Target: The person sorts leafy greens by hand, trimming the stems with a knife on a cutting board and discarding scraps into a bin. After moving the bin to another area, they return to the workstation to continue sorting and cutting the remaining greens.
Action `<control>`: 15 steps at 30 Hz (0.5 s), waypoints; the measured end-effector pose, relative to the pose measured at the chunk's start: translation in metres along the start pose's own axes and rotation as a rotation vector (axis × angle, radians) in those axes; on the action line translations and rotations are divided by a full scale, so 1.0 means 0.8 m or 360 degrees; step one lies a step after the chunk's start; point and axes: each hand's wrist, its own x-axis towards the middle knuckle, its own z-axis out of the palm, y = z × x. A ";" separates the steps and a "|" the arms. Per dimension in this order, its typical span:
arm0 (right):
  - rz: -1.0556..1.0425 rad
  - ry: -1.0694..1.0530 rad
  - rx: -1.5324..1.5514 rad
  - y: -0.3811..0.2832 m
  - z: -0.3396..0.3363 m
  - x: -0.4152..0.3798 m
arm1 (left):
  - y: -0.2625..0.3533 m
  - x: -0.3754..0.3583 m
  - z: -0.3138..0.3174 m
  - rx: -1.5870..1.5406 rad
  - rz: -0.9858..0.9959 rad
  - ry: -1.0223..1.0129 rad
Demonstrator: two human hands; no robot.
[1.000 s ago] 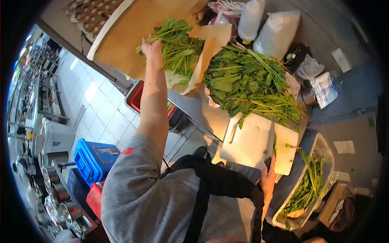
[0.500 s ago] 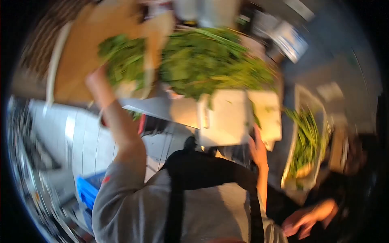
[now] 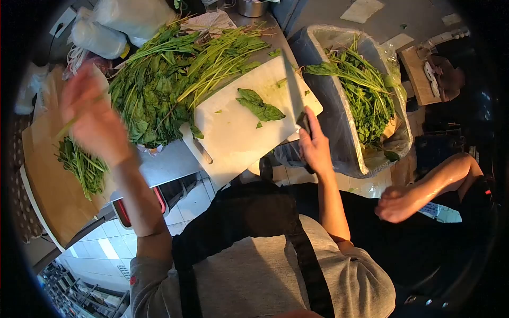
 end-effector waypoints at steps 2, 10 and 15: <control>0.0070 0.0074 -0.0076 -0.003 -0.014 0.011 | -0.038 -0.072 0.050 0.0105 0.0042 -0.0770; 0.0182 -0.0015 -0.0252 -0.005 -0.031 0.034 | -0.082 -0.246 0.136 0.0818 0.0107 -0.1841; 0.0050 -0.0100 -0.0361 0.006 -0.032 0.046 | -0.064 -0.221 0.142 0.1075 -0.0007 -0.1735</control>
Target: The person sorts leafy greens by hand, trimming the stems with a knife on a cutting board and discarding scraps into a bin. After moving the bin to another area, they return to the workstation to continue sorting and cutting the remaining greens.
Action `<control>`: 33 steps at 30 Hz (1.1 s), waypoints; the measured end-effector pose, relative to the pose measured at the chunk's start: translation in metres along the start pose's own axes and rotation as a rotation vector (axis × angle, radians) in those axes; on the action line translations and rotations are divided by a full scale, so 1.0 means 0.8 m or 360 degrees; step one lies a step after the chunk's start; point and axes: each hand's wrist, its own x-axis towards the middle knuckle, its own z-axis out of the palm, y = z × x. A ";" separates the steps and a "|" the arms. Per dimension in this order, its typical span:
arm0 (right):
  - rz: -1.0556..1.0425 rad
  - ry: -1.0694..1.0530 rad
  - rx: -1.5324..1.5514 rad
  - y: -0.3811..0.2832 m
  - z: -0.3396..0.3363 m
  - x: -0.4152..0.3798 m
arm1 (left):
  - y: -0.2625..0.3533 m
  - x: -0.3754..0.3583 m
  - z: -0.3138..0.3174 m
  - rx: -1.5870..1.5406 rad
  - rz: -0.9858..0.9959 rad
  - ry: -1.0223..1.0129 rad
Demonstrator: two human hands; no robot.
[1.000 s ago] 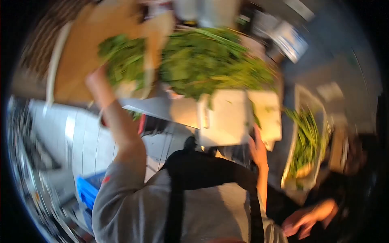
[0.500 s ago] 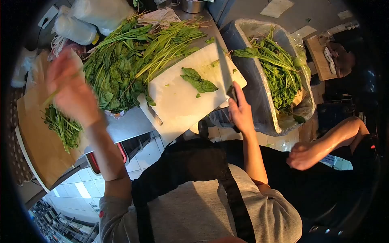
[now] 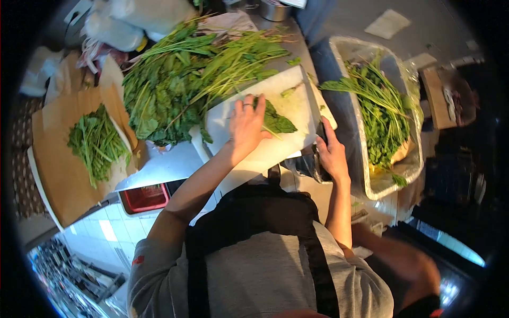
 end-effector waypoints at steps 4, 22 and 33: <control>-0.0232 -0.0106 -0.0086 0.016 -0.008 0.004 | -0.010 0.016 0.018 -0.0175 -0.0025 -0.0036; -0.0169 -0.0607 0.0636 0.041 0.005 -0.024 | 0.006 0.045 0.057 -0.0633 -0.0245 0.0211; -0.0324 0.0438 0.0668 0.036 -0.159 -0.064 | 0.232 0.180 0.022 -0.1404 0.0462 0.0157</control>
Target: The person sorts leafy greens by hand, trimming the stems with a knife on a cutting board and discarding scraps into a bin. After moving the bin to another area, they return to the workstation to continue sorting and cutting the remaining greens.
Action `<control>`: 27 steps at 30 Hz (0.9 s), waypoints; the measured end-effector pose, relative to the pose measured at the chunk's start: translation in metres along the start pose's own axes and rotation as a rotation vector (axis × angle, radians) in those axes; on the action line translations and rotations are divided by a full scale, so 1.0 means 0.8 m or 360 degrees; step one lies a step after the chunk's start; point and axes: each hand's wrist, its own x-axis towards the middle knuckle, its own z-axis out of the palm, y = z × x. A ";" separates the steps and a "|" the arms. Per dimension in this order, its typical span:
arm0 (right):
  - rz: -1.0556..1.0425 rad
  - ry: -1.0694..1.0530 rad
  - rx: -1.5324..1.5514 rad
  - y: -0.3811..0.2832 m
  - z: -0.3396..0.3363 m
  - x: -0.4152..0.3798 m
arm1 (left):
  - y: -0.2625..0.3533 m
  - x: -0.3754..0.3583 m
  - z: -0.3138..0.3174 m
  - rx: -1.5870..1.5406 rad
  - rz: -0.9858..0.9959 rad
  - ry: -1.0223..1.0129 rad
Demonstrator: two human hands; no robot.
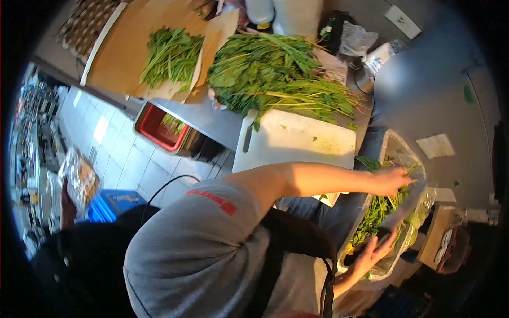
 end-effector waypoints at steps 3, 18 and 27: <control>-0.0206 0.0243 -0.0243 0.003 -0.036 0.011 | 0.007 0.004 0.032 0.0780 -0.0025 -0.0482; -0.0216 -0.0630 -0.0260 0.031 0.020 0.054 | -0.071 -0.177 -0.069 0.1517 -0.1510 -0.0581; -0.0529 -0.0986 -0.1158 0.044 0.109 0.025 | -0.037 -0.221 -0.087 0.1558 -0.1302 -0.0598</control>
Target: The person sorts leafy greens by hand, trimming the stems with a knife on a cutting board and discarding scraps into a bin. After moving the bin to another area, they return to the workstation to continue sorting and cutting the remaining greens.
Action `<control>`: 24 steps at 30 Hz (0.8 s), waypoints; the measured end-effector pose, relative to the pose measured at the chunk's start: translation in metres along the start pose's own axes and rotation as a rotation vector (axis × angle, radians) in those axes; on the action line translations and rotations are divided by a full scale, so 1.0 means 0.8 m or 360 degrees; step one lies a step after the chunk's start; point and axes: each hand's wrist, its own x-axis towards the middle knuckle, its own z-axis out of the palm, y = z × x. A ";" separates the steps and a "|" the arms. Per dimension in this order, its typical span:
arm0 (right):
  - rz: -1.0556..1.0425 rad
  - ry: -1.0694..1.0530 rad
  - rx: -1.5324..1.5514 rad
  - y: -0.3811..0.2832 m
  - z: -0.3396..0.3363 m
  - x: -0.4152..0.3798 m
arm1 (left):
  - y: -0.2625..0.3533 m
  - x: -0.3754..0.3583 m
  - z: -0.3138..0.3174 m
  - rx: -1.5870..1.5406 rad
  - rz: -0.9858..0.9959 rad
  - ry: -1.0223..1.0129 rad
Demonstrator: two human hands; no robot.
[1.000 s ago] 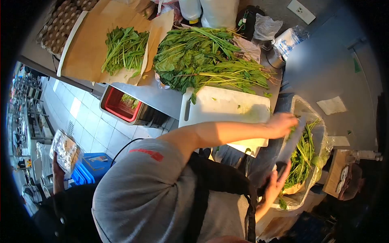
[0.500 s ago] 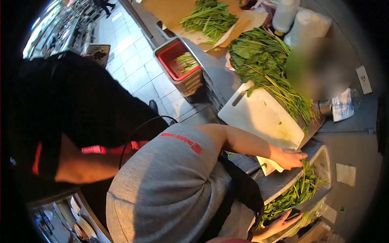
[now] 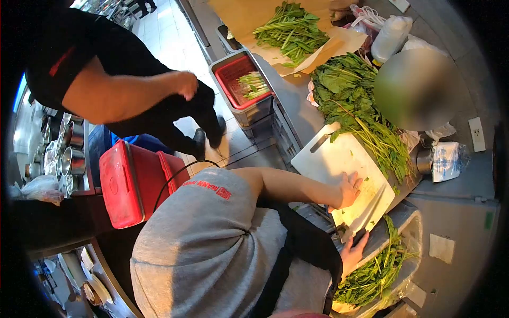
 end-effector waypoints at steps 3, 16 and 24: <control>0.0097 -0.0093 -0.0120 0.002 0.018 0.004 | 0.000 -0.002 -0.001 -0.0008 0.0022 0.0012; 0.0189 -0.0124 -0.0117 -0.005 0.014 -0.007 | 0.009 0.021 -0.004 0.0164 -0.0017 -0.0063; 0.0203 -0.0091 -0.0089 -0.007 0.014 -0.015 | 0.007 0.024 0.001 0.0459 0.0110 -0.0005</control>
